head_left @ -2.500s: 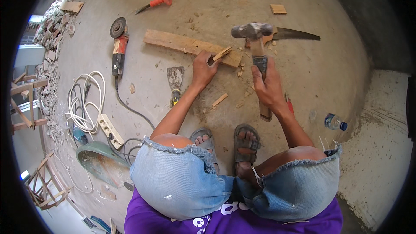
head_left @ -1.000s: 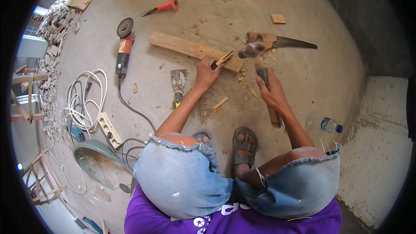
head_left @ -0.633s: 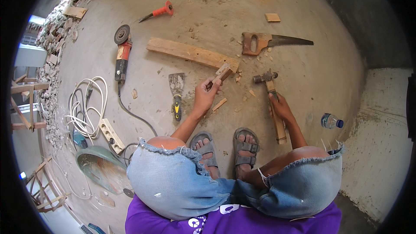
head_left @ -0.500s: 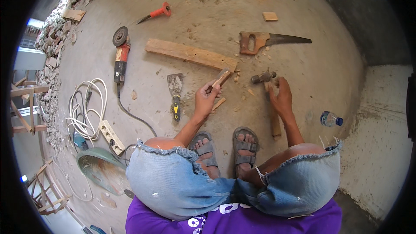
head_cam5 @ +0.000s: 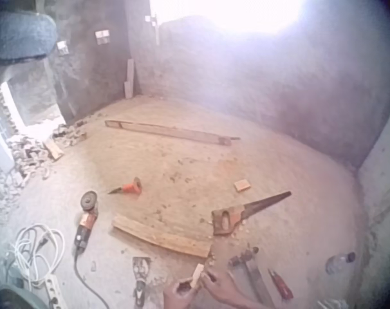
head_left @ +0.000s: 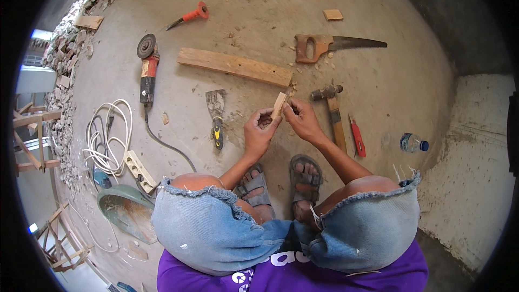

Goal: The person sits on the floor and uses a chisel to carve a small piece of wood held against a larger wooden block. They then use a hammer to drive the chisel into the wood and later use a knife to further shape the small piece.

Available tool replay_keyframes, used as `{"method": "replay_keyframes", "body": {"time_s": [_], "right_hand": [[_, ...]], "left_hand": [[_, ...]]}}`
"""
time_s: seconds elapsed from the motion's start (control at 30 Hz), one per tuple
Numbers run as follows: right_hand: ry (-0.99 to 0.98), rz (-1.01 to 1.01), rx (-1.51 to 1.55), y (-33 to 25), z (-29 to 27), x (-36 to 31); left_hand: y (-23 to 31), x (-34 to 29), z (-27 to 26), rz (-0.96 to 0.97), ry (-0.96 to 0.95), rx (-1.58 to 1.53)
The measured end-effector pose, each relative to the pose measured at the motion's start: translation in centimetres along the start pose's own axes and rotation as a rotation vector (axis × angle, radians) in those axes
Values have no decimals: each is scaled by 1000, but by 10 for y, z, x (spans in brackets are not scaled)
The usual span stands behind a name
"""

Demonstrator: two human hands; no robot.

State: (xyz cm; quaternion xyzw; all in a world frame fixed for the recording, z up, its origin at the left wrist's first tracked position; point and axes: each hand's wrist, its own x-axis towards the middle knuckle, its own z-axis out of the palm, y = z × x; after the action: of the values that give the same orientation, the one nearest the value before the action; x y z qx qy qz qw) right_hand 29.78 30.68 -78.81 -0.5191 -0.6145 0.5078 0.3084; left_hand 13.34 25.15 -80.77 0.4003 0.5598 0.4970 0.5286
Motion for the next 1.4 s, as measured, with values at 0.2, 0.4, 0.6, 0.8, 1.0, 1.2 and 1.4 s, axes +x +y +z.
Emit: {"method": "replay_keyframes", "body": {"time_s": [0.2,0.4,0.6,0.8,1.0,1.2,1.4], "right_hand": [[91,-94,44,-1,5,-9],[-30,-120,2,0,-9,-8],[-2,-18,-303,38,-46,1],[-64,16,-576,10,-52,-8],[-237,-14,-111,-18,-33,3],[-309,-42,108,-17,-35,1],[-245,-37,23,-36,-35,1]], "left_hand": [[-3,4,6,-69,-80,-160],[-3,3,2,-130,-167,-143],[-18,4,-11,-355,-140,-349],[-19,-2,-26,-301,-121,-304],[2,-17,-3,-373,-207,-382],[12,-19,-11,-319,-264,-375],[17,-14,-9,-202,-274,-205]]}}
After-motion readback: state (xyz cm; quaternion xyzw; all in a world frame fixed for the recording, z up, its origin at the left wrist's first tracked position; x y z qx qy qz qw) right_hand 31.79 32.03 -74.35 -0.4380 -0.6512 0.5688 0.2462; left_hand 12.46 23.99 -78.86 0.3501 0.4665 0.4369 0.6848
